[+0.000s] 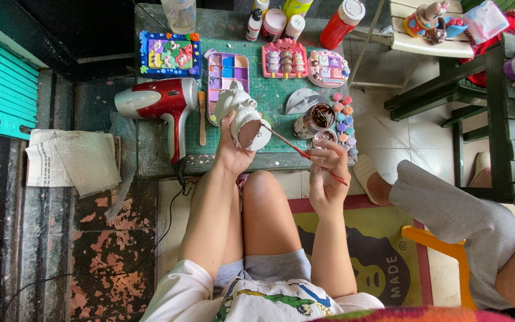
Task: The person sits on a chair holding a white plaster figurine on their lap and paints its base brown with a paintbrush. They dip the brush into a jar of brown paint on the work table and continue brushing the figurine's underside throughout the clip.
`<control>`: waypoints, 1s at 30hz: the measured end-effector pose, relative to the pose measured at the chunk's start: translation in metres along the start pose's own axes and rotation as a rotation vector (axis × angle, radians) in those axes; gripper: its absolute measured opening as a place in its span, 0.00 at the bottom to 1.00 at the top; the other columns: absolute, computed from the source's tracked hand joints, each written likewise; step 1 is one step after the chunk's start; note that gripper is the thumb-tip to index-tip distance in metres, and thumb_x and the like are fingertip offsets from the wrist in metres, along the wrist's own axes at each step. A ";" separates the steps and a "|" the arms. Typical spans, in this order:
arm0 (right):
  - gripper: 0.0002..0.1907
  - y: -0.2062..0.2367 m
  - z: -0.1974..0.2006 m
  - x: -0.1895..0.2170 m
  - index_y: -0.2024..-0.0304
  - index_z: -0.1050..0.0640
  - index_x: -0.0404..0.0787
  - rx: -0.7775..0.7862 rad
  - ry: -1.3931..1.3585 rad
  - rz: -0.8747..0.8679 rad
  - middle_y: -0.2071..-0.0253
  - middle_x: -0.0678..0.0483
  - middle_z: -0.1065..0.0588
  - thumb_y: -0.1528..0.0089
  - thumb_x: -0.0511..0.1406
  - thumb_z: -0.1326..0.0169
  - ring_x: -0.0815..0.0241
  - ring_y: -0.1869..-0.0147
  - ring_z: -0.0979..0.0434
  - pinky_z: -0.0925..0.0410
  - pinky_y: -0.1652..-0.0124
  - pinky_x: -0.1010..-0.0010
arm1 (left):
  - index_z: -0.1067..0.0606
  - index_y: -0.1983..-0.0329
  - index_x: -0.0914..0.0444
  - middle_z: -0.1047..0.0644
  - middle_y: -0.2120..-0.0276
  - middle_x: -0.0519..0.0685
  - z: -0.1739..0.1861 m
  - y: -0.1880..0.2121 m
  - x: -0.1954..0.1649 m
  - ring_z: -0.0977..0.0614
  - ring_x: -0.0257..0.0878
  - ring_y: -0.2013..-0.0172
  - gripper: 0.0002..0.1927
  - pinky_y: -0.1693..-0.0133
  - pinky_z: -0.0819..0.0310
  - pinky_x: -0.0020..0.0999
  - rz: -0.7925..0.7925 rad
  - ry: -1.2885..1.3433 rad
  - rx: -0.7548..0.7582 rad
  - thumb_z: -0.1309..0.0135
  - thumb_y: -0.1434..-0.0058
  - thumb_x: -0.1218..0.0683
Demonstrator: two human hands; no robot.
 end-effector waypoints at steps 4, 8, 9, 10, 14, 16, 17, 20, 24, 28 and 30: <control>0.05 0.002 0.003 -0.009 0.55 0.31 0.32 -0.006 -0.115 -0.042 0.40 0.41 0.30 0.32 0.22 0.55 0.57 0.46 0.24 0.30 0.44 0.66 | 0.26 0.40 0.61 0.19 0.49 0.52 -0.001 0.000 -0.001 0.15 0.42 0.52 0.27 0.54 0.14 0.37 -0.007 -0.028 0.003 0.46 0.33 0.39; 0.03 0.000 0.001 -0.021 0.53 0.31 0.32 -0.068 -0.223 -0.100 0.45 0.43 0.28 0.29 0.24 0.55 0.57 0.44 0.24 0.26 0.45 0.63 | 0.26 0.41 0.61 0.18 0.50 0.52 0.002 0.003 -0.001 0.15 0.41 0.53 0.27 0.54 0.13 0.36 -0.009 -0.052 -0.028 0.46 0.34 0.39; 0.02 0.000 0.000 -0.024 0.53 0.31 0.32 -0.079 -0.250 -0.126 0.47 0.44 0.29 0.28 0.24 0.54 0.56 0.43 0.24 0.24 0.47 0.61 | 0.26 0.41 0.60 0.18 0.50 0.51 0.002 0.003 -0.001 0.15 0.41 0.53 0.27 0.55 0.14 0.35 -0.005 -0.052 -0.027 0.46 0.34 0.38; 0.02 0.001 0.001 -0.025 0.53 0.31 0.32 -0.099 -0.241 -0.135 0.48 0.44 0.28 0.28 0.25 0.54 0.56 0.45 0.23 0.24 0.47 0.62 | 0.26 0.41 0.60 0.18 0.50 0.51 0.003 0.003 0.000 0.15 0.40 0.54 0.27 0.56 0.14 0.35 0.000 -0.053 -0.024 0.46 0.34 0.38; 0.02 0.003 0.003 -0.024 0.52 0.32 0.34 -0.129 -0.211 -0.145 0.49 0.44 0.27 0.27 0.25 0.54 0.57 0.49 0.20 0.26 0.47 0.63 | 0.25 0.40 0.60 0.18 0.50 0.50 0.001 0.003 -0.001 0.15 0.39 0.54 0.27 0.58 0.14 0.33 -0.003 -0.056 0.009 0.46 0.33 0.38; 0.02 0.003 0.003 -0.022 0.51 0.31 0.34 -0.110 -0.206 -0.119 0.49 0.44 0.27 0.27 0.25 0.54 0.56 0.49 0.21 0.27 0.46 0.63 | 0.25 0.41 0.61 0.18 0.50 0.51 0.001 0.003 -0.002 0.15 0.40 0.54 0.27 0.57 0.14 0.34 -0.008 -0.057 0.007 0.46 0.33 0.38; 0.02 0.003 0.003 -0.021 0.51 0.31 0.34 -0.095 -0.205 -0.096 0.49 0.44 0.27 0.26 0.26 0.54 0.56 0.48 0.22 0.27 0.45 0.62 | 0.26 0.41 0.61 0.18 0.50 0.51 0.000 0.003 -0.002 0.15 0.40 0.54 0.27 0.57 0.14 0.34 -0.008 -0.058 0.005 0.47 0.33 0.38; 0.03 0.006 0.001 -0.022 0.50 0.31 0.33 -0.062 -0.191 -0.051 0.48 0.44 0.27 0.26 0.27 0.53 0.54 0.47 0.24 0.27 0.42 0.60 | 0.26 0.42 0.61 0.19 0.51 0.51 -0.002 0.004 -0.001 0.15 0.40 0.54 0.27 0.56 0.13 0.35 0.000 -0.045 0.005 0.48 0.34 0.38; 0.03 0.019 0.003 -0.047 0.52 0.31 0.32 -0.106 -0.275 -0.187 0.50 0.44 0.26 0.27 0.28 0.52 0.54 0.50 0.20 0.28 0.45 0.63 | 0.26 0.42 0.63 0.18 0.52 0.51 -0.008 0.005 -0.001 0.15 0.40 0.55 0.28 0.58 0.14 0.32 0.012 -0.031 0.028 0.50 0.31 0.38; 0.03 0.029 0.005 -0.067 0.53 0.30 0.33 -0.147 -0.272 -0.261 0.56 0.42 0.22 0.26 0.28 0.50 0.58 0.56 0.23 0.31 0.55 0.67 | 0.26 0.42 0.65 0.18 0.53 0.51 -0.019 0.007 0.000 0.14 0.40 0.56 0.29 0.60 0.14 0.31 0.038 -0.002 0.117 0.52 0.30 0.37; 0.03 0.031 0.002 -0.071 0.53 0.30 0.34 -0.142 -0.351 -0.256 0.57 0.43 0.23 0.27 0.29 0.50 0.60 0.57 0.23 0.29 0.55 0.67 | 0.26 0.42 0.65 0.18 0.53 0.51 -0.020 0.009 0.002 0.14 0.40 0.56 0.29 0.61 0.13 0.31 0.064 0.024 0.131 0.52 0.30 0.37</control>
Point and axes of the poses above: each hand's wrist, its own y-axis away from the middle knuckle, its own z-axis out of the back of the hand, x = y × z, the point moved 9 cm from there along -y, towards the middle knuckle
